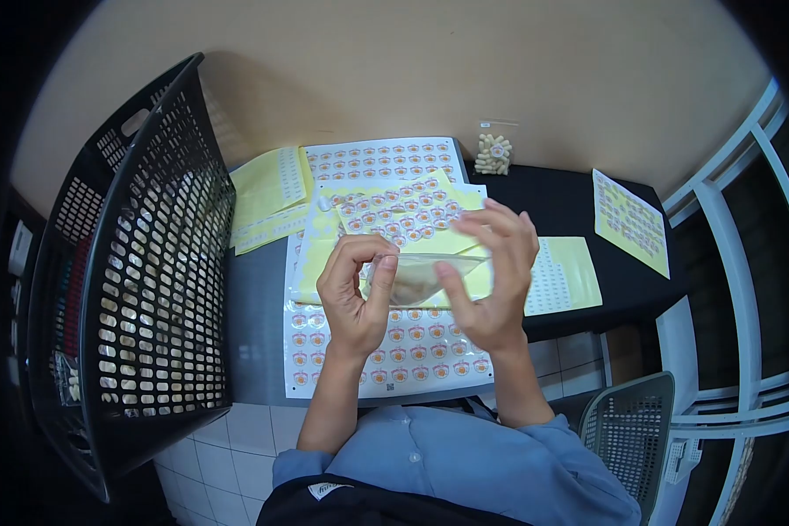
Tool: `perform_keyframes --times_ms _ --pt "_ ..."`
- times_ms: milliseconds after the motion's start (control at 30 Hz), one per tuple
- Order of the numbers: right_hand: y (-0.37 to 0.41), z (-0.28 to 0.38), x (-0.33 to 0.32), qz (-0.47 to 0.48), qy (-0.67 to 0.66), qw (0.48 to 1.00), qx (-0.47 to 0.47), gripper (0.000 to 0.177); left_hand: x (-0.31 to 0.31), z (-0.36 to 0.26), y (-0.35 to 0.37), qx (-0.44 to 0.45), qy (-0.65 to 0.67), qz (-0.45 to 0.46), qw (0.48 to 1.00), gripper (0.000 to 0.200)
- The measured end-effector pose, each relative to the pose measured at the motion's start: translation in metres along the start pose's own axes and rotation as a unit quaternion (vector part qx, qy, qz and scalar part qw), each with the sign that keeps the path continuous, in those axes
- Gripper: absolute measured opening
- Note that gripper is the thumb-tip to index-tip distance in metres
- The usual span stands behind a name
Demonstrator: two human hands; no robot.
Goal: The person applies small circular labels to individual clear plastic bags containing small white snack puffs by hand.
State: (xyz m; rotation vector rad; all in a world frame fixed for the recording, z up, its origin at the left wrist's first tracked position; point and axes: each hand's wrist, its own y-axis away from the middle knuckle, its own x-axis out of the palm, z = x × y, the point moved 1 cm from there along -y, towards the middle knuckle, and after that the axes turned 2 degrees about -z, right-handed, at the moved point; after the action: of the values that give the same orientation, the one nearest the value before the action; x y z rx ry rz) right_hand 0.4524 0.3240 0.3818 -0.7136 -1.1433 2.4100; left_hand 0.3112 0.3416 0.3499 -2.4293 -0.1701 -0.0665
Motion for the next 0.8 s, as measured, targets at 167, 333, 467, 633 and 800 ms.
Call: perform_keyframes --times_ms 167,333,467,633,800 --pt "0.004 0.0 0.012 0.071 0.09 0.991 -0.062 0.007 0.007 0.001 0.001 0.002 -0.031 0.021 0.999 0.003" --pt "0.006 -0.006 0.002 0.051 0.065 0.996 -0.045 0.004 0.014 0.006 0.0 0.043 -0.037 0.081 0.995 0.008" --pt "0.011 -0.016 -0.007 0.029 0.058 0.997 -0.042 0.007 0.025 0.009 0.001 0.044 -0.041 0.111 0.992 0.008" --pt "0.019 -0.023 -0.017 -0.007 0.074 0.997 -0.025 0.005 0.038 0.013 0.007 0.044 -0.031 0.119 0.991 0.006" --pt "0.024 -0.031 -0.034 -0.022 0.09 0.996 -0.013 0.005 0.048 0.011 0.005 0.04 -0.027 0.146 0.988 0.004"
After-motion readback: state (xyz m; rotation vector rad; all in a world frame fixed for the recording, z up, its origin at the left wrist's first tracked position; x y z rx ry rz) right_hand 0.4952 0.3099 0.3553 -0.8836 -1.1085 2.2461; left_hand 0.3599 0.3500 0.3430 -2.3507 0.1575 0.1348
